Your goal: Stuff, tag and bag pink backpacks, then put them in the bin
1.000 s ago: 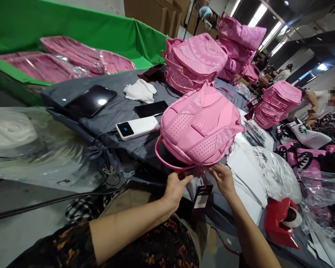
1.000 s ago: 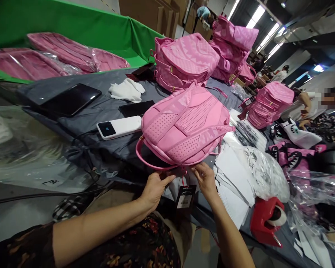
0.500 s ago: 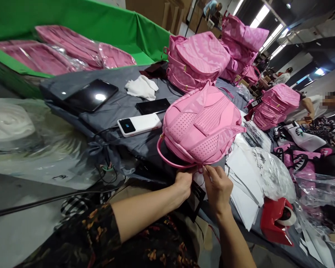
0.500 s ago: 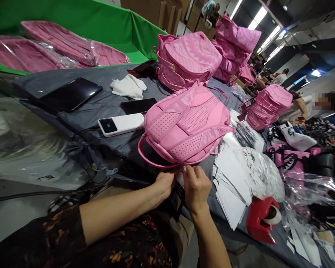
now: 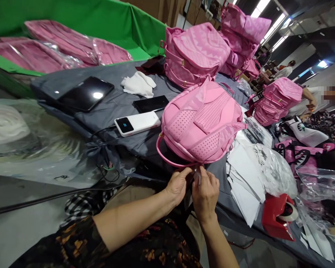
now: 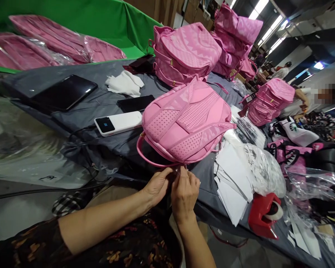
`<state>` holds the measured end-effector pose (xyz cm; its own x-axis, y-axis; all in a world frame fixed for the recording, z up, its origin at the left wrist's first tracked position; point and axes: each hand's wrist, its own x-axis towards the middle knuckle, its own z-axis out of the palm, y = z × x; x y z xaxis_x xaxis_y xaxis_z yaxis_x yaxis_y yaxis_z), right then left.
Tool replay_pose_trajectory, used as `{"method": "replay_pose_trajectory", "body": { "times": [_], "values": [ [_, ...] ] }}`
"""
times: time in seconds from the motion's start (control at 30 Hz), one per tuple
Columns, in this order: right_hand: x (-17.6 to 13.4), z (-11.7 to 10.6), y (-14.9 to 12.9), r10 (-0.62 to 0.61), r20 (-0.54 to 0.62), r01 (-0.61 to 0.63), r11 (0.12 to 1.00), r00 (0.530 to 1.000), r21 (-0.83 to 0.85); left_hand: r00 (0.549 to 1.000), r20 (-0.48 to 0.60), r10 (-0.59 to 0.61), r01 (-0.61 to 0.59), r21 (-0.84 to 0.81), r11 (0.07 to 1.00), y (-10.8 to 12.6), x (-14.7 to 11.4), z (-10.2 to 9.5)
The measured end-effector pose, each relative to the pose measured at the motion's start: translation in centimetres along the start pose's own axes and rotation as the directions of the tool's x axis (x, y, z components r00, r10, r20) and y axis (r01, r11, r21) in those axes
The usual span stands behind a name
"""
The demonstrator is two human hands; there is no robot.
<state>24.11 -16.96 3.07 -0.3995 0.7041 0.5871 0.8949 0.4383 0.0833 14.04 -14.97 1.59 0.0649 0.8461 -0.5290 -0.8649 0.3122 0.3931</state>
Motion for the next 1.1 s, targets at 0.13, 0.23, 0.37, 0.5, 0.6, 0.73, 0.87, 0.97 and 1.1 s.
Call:
{"method": "replay_pose_trajectory", "body": {
  "times": [0.13,0.23,0.37,0.5,0.6,0.73,0.87,0.97,1.1],
  "values": [
    [-0.6,0.3,-0.6,0.038,0.05,-0.039,0.999,0.998,0.01,0.998,0.007,-0.062,0.063,-0.019,0.998,0.5,-0.8,0.2],
    [-0.9,0.4,-1.1,0.056,0.075,-0.057,0.998,0.996,0.01,0.998,-0.018,-0.063,0.063,-0.004,0.998,0.2,-0.7,0.4],
    [-1.4,0.3,-0.9,0.068,0.073,-0.071,0.997,0.995,0.034,0.997,-0.078,0.013,-0.01,0.044,0.999,-0.7,-0.1,0.5],
    [-1.2,-0.1,0.3,0.105,-0.033,-0.095,0.97,0.994,0.225,0.989,-0.044,0.138,-0.135,0.061,0.989,-1.2,0.3,0.5],
    [-0.6,0.2,1.2,0.184,-0.108,-0.144,0.944,0.977,0.297,0.983,-0.064,0.171,-0.165,0.084,0.983,-1.2,0.5,0.7],
    [0.4,1.7,1.9,0.263,-0.076,-0.242,0.946,0.962,0.216,0.961,-0.136,0.241,-0.22,0.155,0.963,-1.0,0.7,1.0],
    [0.8,2.8,2.0,0.28,-0.08,-0.274,0.958,0.957,0.085,0.959,-0.141,0.245,-0.215,0.197,0.956,-0.8,0.1,1.0],
    [0.8,2.8,1.8,0.213,-0.099,-0.214,0.977,0.972,-0.004,0.963,-0.143,0.227,-0.194,0.215,0.957,-0.7,-0.6,0.8],
    [0.5,1.9,1.5,0.075,-0.047,-0.075,0.997,0.996,-0.006,0.968,-0.155,0.197,-0.159,0.229,0.96,-0.4,-1.2,1.1]
  ]
}}
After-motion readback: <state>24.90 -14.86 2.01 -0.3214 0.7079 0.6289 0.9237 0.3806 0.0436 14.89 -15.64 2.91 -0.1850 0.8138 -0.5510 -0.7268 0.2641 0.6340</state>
